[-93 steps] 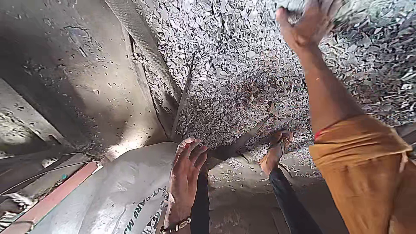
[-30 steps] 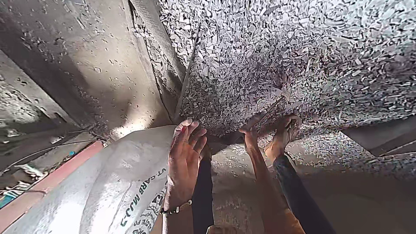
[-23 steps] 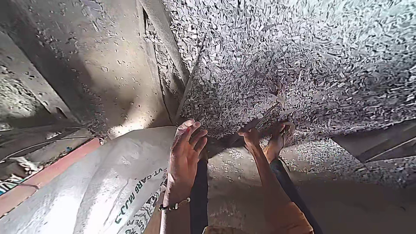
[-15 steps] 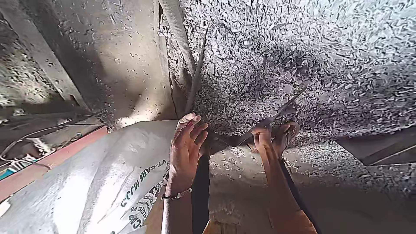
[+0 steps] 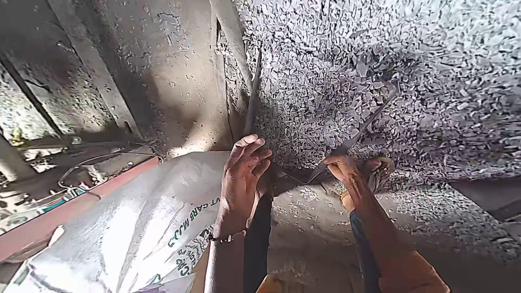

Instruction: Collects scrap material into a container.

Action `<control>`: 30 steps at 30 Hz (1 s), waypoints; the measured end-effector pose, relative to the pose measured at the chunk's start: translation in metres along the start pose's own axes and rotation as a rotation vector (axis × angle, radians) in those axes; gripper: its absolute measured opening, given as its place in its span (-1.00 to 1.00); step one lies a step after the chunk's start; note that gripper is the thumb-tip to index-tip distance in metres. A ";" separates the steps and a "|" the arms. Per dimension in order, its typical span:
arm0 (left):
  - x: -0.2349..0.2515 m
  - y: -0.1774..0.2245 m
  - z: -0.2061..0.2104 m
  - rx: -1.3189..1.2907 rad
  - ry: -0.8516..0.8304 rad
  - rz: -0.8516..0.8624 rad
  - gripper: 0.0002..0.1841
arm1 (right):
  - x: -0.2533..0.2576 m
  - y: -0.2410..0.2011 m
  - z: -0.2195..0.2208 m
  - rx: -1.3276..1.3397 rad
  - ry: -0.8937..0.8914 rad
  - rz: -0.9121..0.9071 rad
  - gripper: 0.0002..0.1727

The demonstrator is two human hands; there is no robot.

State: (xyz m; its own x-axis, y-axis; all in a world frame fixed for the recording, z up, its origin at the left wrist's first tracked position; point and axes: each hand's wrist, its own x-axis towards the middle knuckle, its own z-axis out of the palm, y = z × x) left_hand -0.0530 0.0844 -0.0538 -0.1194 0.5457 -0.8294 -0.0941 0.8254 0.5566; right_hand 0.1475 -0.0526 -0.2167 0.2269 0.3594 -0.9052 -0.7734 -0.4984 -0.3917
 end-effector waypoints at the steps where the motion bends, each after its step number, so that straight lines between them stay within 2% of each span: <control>1: 0.002 0.001 0.001 0.016 -0.001 0.019 -0.60 | -0.005 -0.003 -0.001 0.018 -0.034 0.012 -0.48; 5: 0.002 0.003 0.002 0.145 0.036 0.070 -0.63 | -0.035 -0.011 -0.012 0.076 -0.093 0.100 -0.51; 8: 0.007 0.004 -0.003 0.471 0.107 0.119 -0.66 | -0.056 -0.003 -0.033 0.094 -0.165 0.088 -0.52; 11: 0.019 0.003 -0.022 0.834 0.227 0.292 -0.55 | -0.079 -0.010 -0.057 0.038 -0.240 0.081 -0.48; 13: 0.027 0.006 -0.035 0.881 0.285 0.260 -0.45 | -0.094 -0.018 -0.072 0.031 -0.248 0.124 -0.50; 16: 0.024 0.000 -0.039 0.615 0.274 0.013 -0.34 | -0.109 -0.031 -0.088 0.005 -0.310 0.150 -0.54; 18: 0.018 -0.012 -0.031 0.383 0.247 0.070 -0.47 | -0.113 -0.043 -0.091 -0.004 -0.313 0.137 -0.54; 20: 0.004 -0.016 -0.021 0.254 0.244 0.143 -0.48 | -0.119 -0.054 -0.083 -0.026 -0.204 0.097 -0.56; 22: -0.013 -0.019 -0.010 0.139 0.265 0.179 -0.51 | -0.124 -0.068 -0.073 0.055 -0.066 -0.029 -0.64; 24: -0.030 -0.021 -0.004 0.032 0.251 0.203 -0.54 | -0.128 -0.086 -0.067 0.064 -0.013 -0.208 -0.72; 26: -0.044 -0.028 0.002 -0.087 0.237 0.205 -0.53 | -0.132 -0.119 -0.064 -0.054 -0.075 -0.320 -0.70; 28: -0.060 -0.033 0.010 -0.212 0.244 0.163 -0.48 | -0.142 -0.161 -0.042 -0.213 0.019 -0.345 -0.62; 30: -0.074 -0.029 0.018 -0.343 0.228 0.141 -0.44 | -0.153 -0.204 -0.013 -0.366 0.041 -0.348 -0.67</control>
State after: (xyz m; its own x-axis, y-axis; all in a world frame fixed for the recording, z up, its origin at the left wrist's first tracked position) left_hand -0.0238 0.0230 -0.0092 -0.3663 0.5717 -0.7341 -0.3796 0.6285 0.6789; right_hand 0.2782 -0.0160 -0.0008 0.4628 0.5262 -0.7135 -0.3912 -0.6010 -0.6970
